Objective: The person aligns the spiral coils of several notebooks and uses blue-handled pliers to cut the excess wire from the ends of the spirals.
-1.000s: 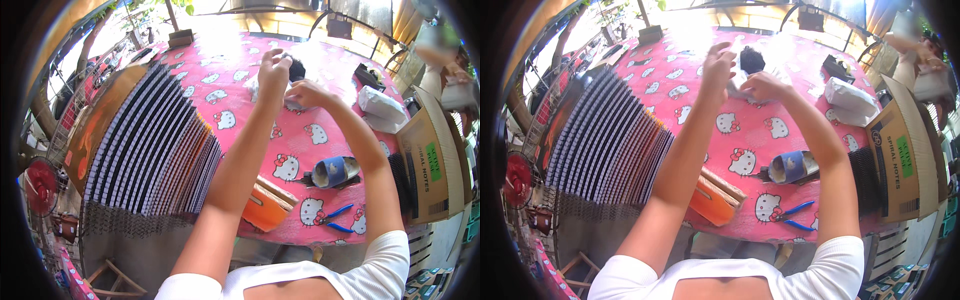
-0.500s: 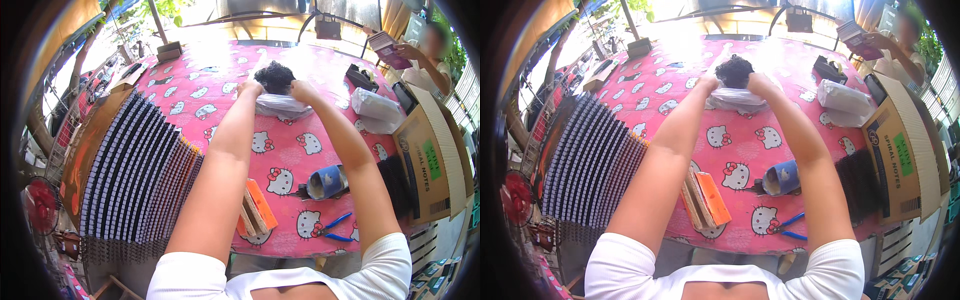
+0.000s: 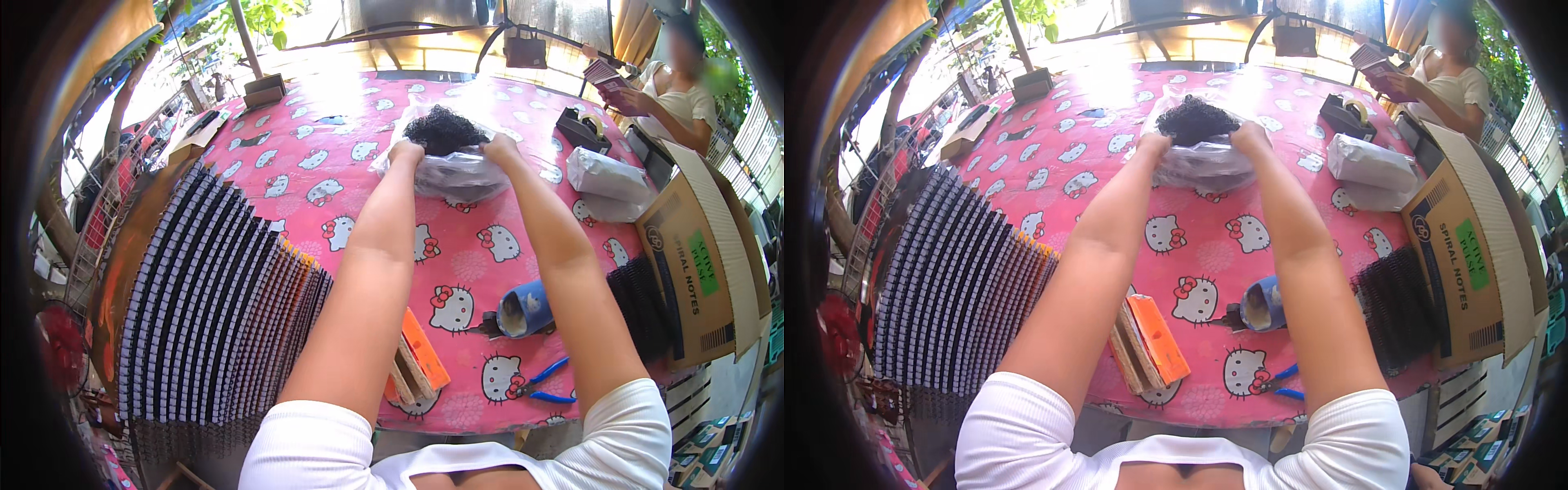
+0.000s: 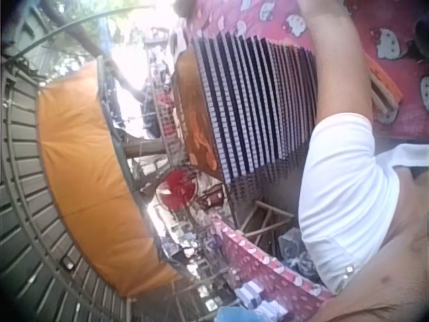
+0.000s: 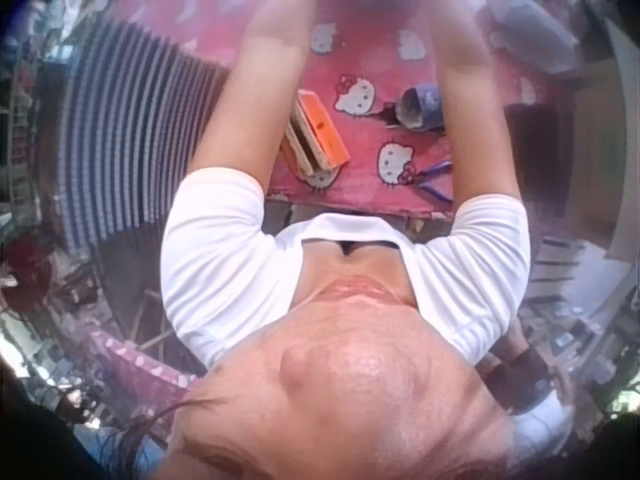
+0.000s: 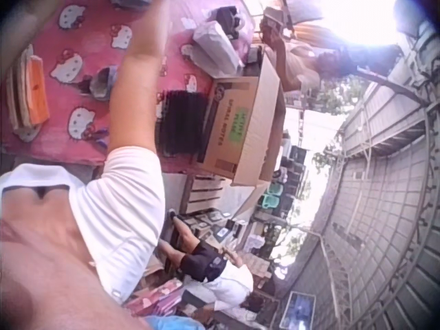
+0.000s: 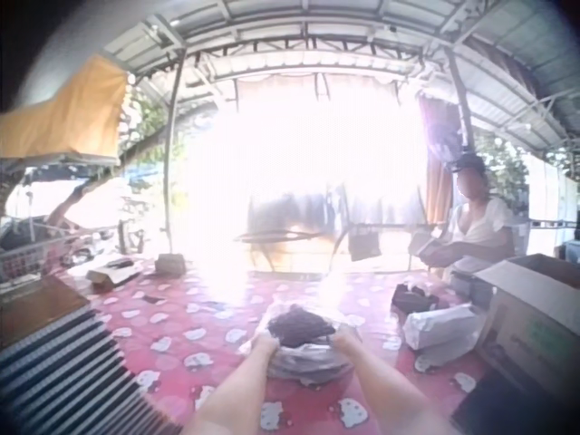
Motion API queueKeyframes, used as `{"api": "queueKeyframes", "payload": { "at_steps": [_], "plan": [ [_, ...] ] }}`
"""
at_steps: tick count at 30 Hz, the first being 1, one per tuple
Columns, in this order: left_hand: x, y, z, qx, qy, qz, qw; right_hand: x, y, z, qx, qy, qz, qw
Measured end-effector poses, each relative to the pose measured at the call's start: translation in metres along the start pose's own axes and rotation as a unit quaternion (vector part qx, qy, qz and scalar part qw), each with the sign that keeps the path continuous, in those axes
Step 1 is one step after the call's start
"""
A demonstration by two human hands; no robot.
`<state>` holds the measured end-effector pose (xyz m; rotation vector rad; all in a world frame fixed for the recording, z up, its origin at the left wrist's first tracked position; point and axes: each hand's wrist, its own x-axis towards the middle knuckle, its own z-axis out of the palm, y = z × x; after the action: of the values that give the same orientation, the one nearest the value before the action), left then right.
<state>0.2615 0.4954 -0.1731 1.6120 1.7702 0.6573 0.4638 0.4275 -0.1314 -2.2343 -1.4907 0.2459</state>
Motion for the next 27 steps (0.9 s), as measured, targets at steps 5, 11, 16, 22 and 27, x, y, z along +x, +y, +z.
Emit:
{"api": "queueKeyframes", "payload": {
  "at_steps": [5, 11, 16, 22, 27],
  "plan": [
    [0.03, -0.029, -0.026, -0.319, 0.071, -0.149, 0.933, 0.002, -0.015, 0.002, 0.055, -0.042, 0.021, 0.997],
    [0.069, -0.029, -0.095, -0.317, 0.104, -0.183, 0.925, 0.012, -0.067, -0.022, -0.214, -0.113, -0.054, 0.969],
    [0.018, 0.051, -0.078, -0.497, 0.002, -0.102, 0.862, 0.02, -0.041, -0.048, -0.178, 0.033, 0.04, 0.983],
    [-0.03, 0.127, -0.121, -0.468, 0.123, 0.217, 0.848, 0.061, -0.059, -0.121, -0.443, -0.001, -0.04, 0.896],
    [-0.015, 0.103, -0.118, -0.231, -0.002, 0.039, 0.972, 0.053, -0.033, -0.102, -0.332, -0.088, 0.025, 0.939]
  ]
}}
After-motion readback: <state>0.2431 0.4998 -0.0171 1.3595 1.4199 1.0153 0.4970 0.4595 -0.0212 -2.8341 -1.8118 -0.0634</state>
